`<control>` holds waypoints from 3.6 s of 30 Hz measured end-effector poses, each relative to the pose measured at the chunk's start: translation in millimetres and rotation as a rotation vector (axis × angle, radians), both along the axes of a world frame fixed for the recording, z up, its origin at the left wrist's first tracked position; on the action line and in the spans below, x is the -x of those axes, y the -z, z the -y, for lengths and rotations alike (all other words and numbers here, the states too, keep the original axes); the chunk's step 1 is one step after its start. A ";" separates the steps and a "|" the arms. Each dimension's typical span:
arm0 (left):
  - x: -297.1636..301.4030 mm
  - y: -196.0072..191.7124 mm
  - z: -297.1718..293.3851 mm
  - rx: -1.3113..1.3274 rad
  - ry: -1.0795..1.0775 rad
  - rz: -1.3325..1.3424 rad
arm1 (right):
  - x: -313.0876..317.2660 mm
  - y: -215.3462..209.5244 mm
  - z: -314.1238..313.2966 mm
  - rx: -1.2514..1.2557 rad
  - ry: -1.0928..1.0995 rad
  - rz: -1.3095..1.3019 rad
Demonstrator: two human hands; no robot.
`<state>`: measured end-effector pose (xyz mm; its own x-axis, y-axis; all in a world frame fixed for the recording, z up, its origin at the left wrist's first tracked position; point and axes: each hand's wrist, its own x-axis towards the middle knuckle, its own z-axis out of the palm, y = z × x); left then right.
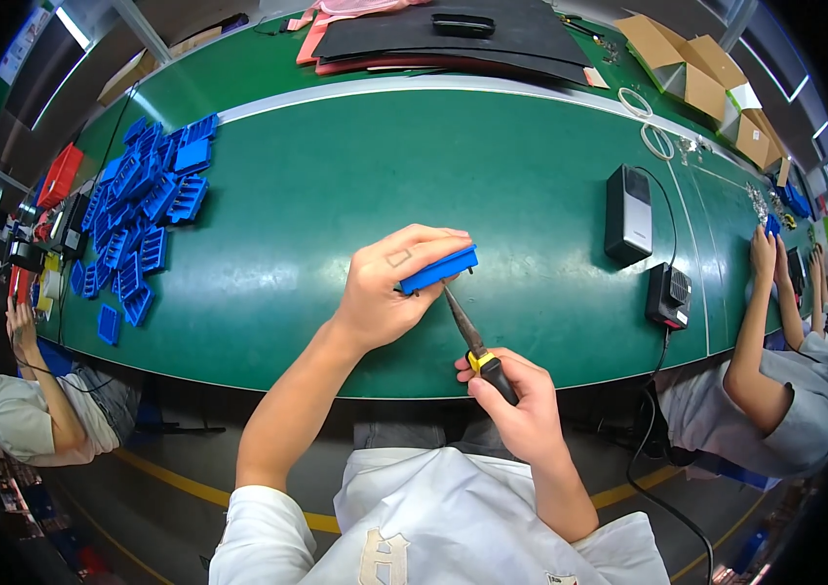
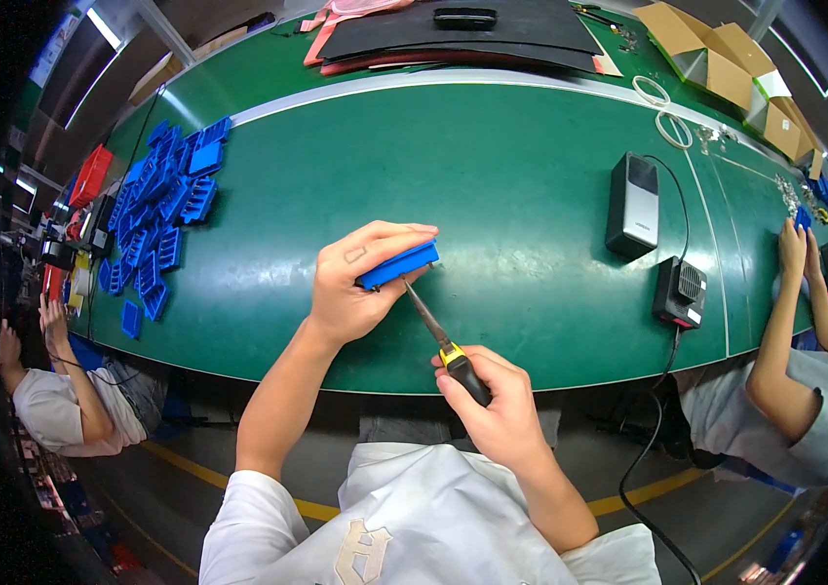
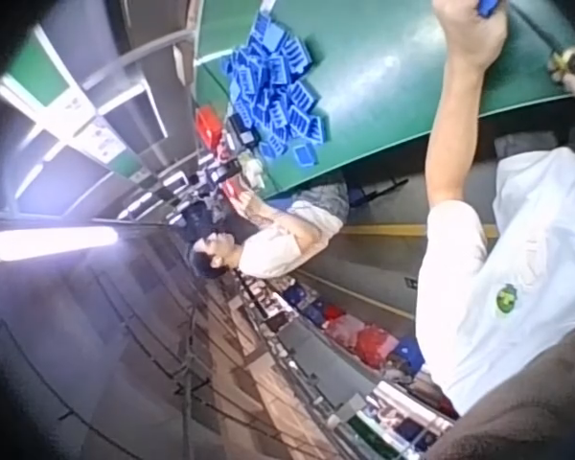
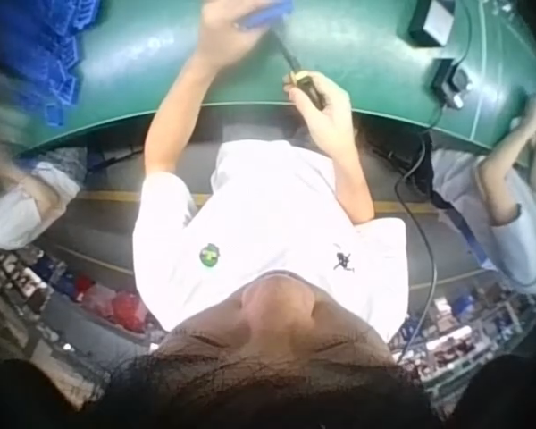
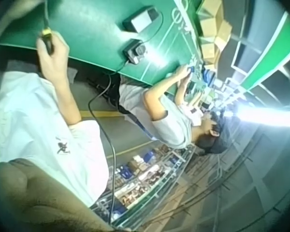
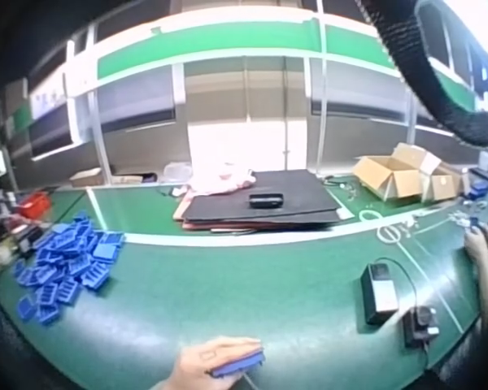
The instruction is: The worker is using pliers to manipulate and assemble blue plastic components on a factory assembly line.
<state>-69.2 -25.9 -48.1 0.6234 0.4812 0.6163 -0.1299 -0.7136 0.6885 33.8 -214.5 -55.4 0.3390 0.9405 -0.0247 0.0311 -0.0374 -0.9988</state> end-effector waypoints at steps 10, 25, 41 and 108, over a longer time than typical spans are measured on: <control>0.0 1.1 -0.8 -0.020 0.011 -0.003 | 3.5 2.2 -1.1 0.018 0.021 0.008; -0.6 0.5 1.5 -0.037 0.018 -0.014 | 4.0 -0.7 -1.3 0.004 0.018 0.077; 1.6 -7.2 -2.8 0.055 -0.055 -0.031 | -25.1 1.9 26.3 -0.001 0.288 0.475; 19.8 25.1 57.4 -0.084 -0.212 0.077 | -11.5 -3.7 48.1 0.128 0.031 0.051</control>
<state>-89.0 -83.3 -73.1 0.4631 0.5414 0.7018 -0.0206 -0.7850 0.6191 45.2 -262.7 -51.8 0.3717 0.9197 -0.1262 0.0784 -0.1665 -0.9829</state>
